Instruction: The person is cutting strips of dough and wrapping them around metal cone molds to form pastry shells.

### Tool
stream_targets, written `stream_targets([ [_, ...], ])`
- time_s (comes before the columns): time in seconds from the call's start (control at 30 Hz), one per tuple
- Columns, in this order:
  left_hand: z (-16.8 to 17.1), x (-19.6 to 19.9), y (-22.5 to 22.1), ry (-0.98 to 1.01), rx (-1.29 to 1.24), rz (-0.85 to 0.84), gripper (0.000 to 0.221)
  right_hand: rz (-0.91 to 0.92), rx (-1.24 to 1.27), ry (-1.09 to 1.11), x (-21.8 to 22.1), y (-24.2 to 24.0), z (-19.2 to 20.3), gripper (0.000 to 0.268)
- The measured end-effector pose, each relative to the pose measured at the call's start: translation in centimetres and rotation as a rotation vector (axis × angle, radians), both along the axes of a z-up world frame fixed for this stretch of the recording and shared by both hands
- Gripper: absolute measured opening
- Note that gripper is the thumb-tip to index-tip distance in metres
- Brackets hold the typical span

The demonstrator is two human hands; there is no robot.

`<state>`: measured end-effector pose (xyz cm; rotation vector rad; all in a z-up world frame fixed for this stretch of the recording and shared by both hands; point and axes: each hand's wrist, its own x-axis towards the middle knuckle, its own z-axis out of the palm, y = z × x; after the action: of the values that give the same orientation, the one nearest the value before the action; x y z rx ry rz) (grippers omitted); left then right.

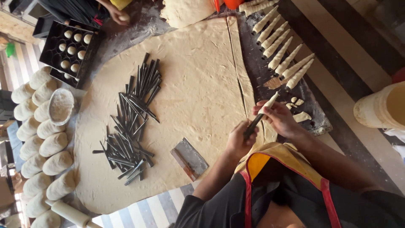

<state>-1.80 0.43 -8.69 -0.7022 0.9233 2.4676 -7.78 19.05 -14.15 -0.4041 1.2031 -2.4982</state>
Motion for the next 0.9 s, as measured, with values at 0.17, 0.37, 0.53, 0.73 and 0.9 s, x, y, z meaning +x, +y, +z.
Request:
stream_targets([
  [0.17, -3.1, -0.2, 0.1, 0.688, -0.945, -0.047, 0.013, 0.032, -0.026, 0.003, 0.4, 0.6, 0.1, 0.031],
  [0.37, -2.8, -0.2, 0.7, 0.493, -0.33, 0.015, 0.008, -0.057, -0.061, -0.029, 0.4, 0.9, 0.1, 0.032],
  [0.53, -0.8, -1.2, 0.8, 0.191, -0.016, -0.01, 0.013, -0.062, -0.005, 0.015, 0.5, 1.0, -0.5, 0.033],
  [0.73, -0.2, -1.3, 1.3, 0.265, 0.073, 0.058, 0.014, -0.144, 0.144, 0.062, 0.9, 1.4, -0.1, 0.029],
  [0.9, -2.9, -0.8, 1.3, 0.266, 0.117, -0.003, 0.015, -0.213, 0.178, 0.101, 0.3, 1.9, 0.4, 0.03],
])
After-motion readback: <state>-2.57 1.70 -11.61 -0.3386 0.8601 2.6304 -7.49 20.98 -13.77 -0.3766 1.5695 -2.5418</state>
